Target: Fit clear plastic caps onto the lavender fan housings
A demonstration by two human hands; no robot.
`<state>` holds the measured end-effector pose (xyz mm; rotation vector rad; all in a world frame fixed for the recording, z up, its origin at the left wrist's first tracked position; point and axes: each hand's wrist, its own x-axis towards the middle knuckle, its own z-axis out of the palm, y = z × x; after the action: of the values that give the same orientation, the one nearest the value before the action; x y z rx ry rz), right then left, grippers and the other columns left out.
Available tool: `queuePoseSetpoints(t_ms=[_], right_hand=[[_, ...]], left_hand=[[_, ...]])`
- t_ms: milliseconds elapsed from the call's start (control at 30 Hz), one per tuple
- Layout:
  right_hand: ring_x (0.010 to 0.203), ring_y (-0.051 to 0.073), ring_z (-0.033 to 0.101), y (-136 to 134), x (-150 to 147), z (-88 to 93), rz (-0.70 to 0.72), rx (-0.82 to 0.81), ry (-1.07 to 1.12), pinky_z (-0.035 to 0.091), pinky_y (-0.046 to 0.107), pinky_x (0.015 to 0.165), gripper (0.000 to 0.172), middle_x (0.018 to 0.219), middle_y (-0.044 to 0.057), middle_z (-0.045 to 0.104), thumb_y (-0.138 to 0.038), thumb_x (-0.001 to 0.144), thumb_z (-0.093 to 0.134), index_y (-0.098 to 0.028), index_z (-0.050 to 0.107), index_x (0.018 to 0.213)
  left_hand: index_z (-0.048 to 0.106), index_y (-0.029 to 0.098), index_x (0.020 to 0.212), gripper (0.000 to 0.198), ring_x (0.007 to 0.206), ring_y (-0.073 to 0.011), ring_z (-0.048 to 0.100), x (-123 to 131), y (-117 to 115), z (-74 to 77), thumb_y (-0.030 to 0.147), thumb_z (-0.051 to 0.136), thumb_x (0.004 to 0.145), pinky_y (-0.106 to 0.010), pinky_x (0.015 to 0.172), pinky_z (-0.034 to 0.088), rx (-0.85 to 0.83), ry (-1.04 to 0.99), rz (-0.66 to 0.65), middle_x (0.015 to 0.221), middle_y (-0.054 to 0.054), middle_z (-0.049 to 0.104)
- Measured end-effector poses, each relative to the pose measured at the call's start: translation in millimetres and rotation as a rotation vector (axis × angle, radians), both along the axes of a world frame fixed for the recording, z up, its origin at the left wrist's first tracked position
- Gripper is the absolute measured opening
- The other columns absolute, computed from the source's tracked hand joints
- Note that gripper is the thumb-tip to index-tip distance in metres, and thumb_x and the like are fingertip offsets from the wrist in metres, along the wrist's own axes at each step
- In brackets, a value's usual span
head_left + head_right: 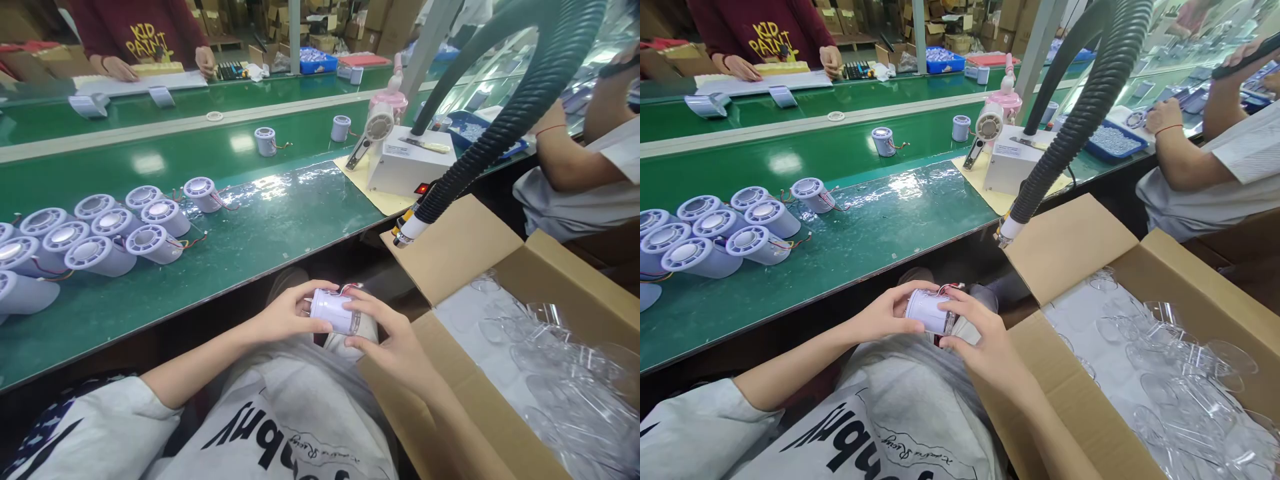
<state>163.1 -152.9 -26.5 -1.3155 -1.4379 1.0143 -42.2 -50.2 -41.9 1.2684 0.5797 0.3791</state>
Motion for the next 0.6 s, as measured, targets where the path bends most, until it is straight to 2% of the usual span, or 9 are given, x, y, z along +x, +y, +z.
queuePoseSetpoints(t_ms=[67,133,333,467,600], right_hand=[[0.13,0.03,0.051,-5,0,0.4,-0.005,0.052,-0.101,0.042,0.047,0.11,0.033,0.14,0.006,0.057,-0.024,0.083,0.074,-0.029,0.068,0.115],[0.127,0.03,0.054,-7,1,0.5,0.007,0.022,-0.1,0.048,0.046,0.105,0.032,0.14,0.007,0.057,-0.025,0.085,0.071,-0.028,0.066,0.116],[0.106,0.026,0.066,-6,5,4.3,0.034,-0.124,0.085,0.056,0.04,0.092,0.035,0.125,0.005,0.065,-0.029,0.084,0.074,-0.027,0.062,0.117],[0.101,0.024,0.066,-7,4,6.7,0.036,-0.24,0.22,0.057,0.033,0.082,0.036,0.119,0.004,0.065,-0.029,0.083,0.074,-0.028,0.06,0.116],[0.094,0.021,0.066,-7,4,4.9,0.049,-0.306,0.309,0.054,0.029,0.075,0.036,0.114,0.004,0.066,-0.038,0.085,0.074,-0.027,0.058,0.116]], left_hand=[[0.053,0.024,0.131,0.067,0.104,-0.0237,0.063,-1,-1,-1.0,0.032,0.082,0.071,-0.031,0.078,0.056,-0.035,-0.009,-0.01,0.127,-0.011,0.059],[0.051,0.025,0.134,0.072,0.104,-0.0245,0.064,-2,-1,-0.7,0.033,0.082,0.07,-0.03,0.075,0.056,-0.034,-0.018,-0.051,0.128,-0.012,0.059],[0.056,0.028,0.132,0.07,0.118,-0.0244,0.06,-3,0,8.1,0.022,0.084,0.069,-0.033,0.096,0.05,0.159,-0.105,-0.102,0.136,-0.009,0.058],[0.057,0.027,0.133,0.069,0.119,-0.0257,0.06,-3,0,13.2,0.022,0.084,0.069,-0.035,0.097,0.05,0.219,-0.096,-0.106,0.137,-0.01,0.058],[0.056,0.026,0.133,0.071,0.122,-0.0266,0.058,-5,-1,16.4,0.024,0.084,0.068,-0.038,0.1,0.049,0.268,-0.061,-0.115,0.137,-0.011,0.058]])
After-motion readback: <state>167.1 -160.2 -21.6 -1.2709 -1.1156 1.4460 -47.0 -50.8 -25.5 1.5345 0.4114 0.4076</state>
